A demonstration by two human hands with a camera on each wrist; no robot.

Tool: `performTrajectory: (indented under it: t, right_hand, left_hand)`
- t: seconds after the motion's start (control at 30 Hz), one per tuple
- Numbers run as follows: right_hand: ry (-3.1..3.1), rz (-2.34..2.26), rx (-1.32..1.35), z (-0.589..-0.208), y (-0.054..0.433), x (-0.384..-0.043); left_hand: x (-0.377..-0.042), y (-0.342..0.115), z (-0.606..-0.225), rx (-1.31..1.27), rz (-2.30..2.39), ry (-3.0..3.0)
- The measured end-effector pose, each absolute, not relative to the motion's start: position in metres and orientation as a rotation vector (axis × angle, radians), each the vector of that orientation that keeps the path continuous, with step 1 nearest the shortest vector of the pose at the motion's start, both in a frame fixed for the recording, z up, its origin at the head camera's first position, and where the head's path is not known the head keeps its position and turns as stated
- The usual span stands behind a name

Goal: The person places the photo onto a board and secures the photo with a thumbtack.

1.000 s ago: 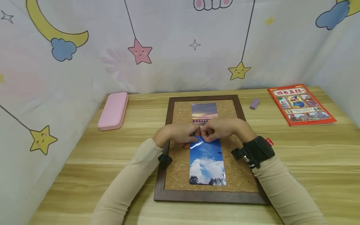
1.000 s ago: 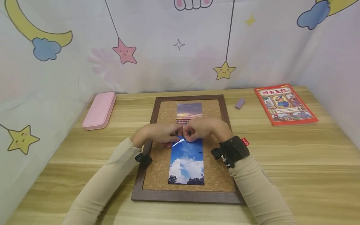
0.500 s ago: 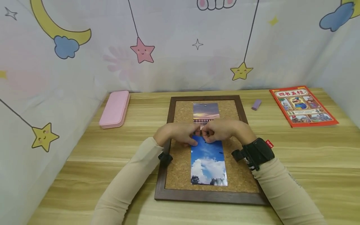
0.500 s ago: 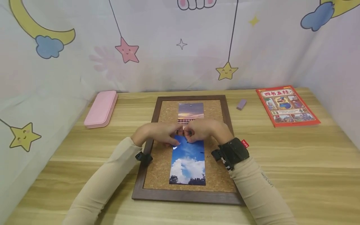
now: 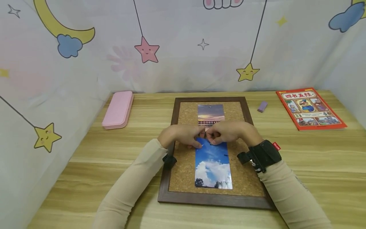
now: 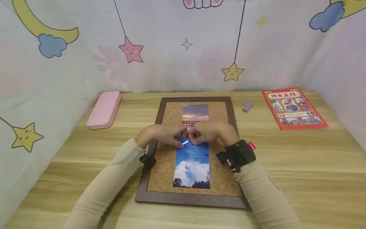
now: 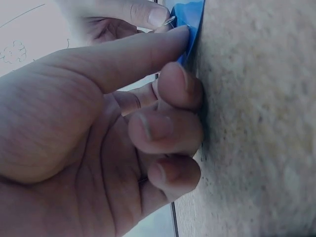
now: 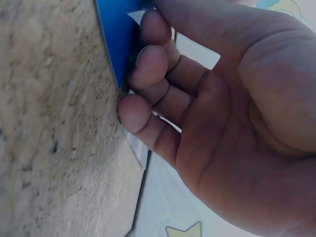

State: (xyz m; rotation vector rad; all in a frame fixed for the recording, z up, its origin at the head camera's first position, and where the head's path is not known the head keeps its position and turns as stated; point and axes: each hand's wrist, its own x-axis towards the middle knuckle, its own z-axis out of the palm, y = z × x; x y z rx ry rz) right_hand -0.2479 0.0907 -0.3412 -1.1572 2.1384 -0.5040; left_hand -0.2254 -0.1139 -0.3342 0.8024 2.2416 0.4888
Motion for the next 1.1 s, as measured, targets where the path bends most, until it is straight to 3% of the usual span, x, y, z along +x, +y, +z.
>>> performTrajectory:
  t: [1.1]
  right_hand:
    - [2.168, -0.491, -1.168, -0.3411, 0.0882, -0.2459]
  left_hand:
    - [-0.2250, -0.1150, -0.3365, 0.775, 0.473, 2.247]
